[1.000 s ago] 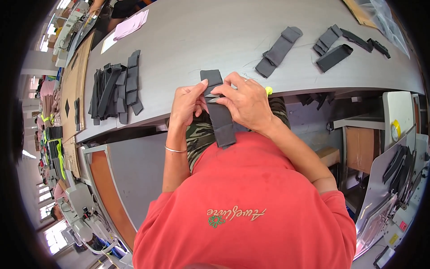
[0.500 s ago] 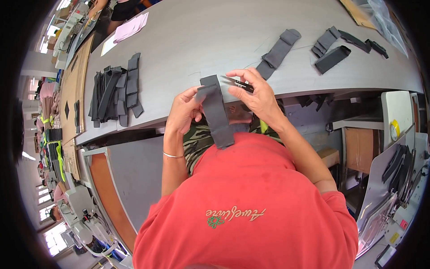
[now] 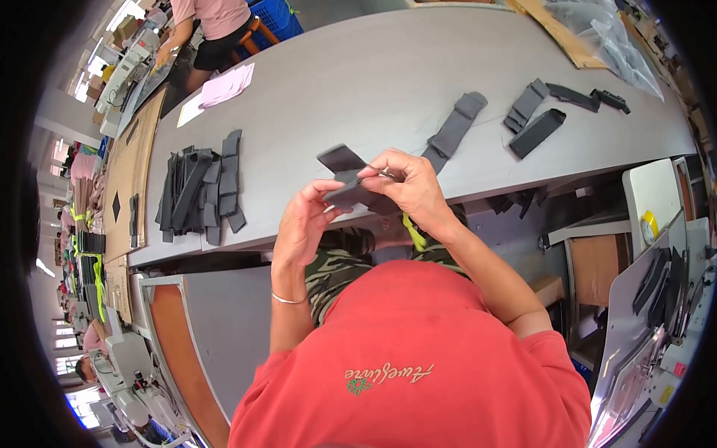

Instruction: Trimming loose threads and excess material from black fabric components using thread snips.

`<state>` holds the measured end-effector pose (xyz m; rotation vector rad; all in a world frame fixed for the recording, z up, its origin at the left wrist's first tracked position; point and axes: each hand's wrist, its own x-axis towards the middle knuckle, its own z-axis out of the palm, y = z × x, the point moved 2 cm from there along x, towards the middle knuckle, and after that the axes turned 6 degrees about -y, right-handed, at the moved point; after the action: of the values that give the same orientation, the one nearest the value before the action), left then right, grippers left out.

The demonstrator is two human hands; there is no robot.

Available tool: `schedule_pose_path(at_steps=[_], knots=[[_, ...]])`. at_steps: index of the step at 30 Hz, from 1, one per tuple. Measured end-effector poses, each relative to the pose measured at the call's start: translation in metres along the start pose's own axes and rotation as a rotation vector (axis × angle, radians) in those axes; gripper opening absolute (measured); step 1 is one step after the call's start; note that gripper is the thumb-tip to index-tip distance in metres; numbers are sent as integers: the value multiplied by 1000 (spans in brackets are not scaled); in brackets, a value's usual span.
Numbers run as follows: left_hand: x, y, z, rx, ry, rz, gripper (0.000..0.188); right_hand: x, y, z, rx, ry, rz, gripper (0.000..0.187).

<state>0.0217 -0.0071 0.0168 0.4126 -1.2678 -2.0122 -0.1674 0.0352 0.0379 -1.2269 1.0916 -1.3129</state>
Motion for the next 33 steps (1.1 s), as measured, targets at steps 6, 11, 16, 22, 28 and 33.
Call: schedule_pose_path(at_steps=[6, 11, 16, 22, 28, 33], knots=[[13, 16, 13, 255, 341, 71, 26, 12, -23, 8, -335, 6, -375, 14], [15, -17, 2, 470, 441, 107, 15, 12, 19, 6, -256, 23, -188, 6], [11, -37, -6, 166, 397, 13, 21, 7, 36, 3, -271, 7, -67, 7], [18, -52, -13, 27, 504, -22, 28, 8, 48, 2, -230, -11, 57, 7], [18, -44, -4, -296, 408, -192, 26, 4, 41, 3, -190, 24, 79, 8], [21, -56, -10, -70, 395, -107, 18, -4, 33, 6, -319, 54, -19, 5]])
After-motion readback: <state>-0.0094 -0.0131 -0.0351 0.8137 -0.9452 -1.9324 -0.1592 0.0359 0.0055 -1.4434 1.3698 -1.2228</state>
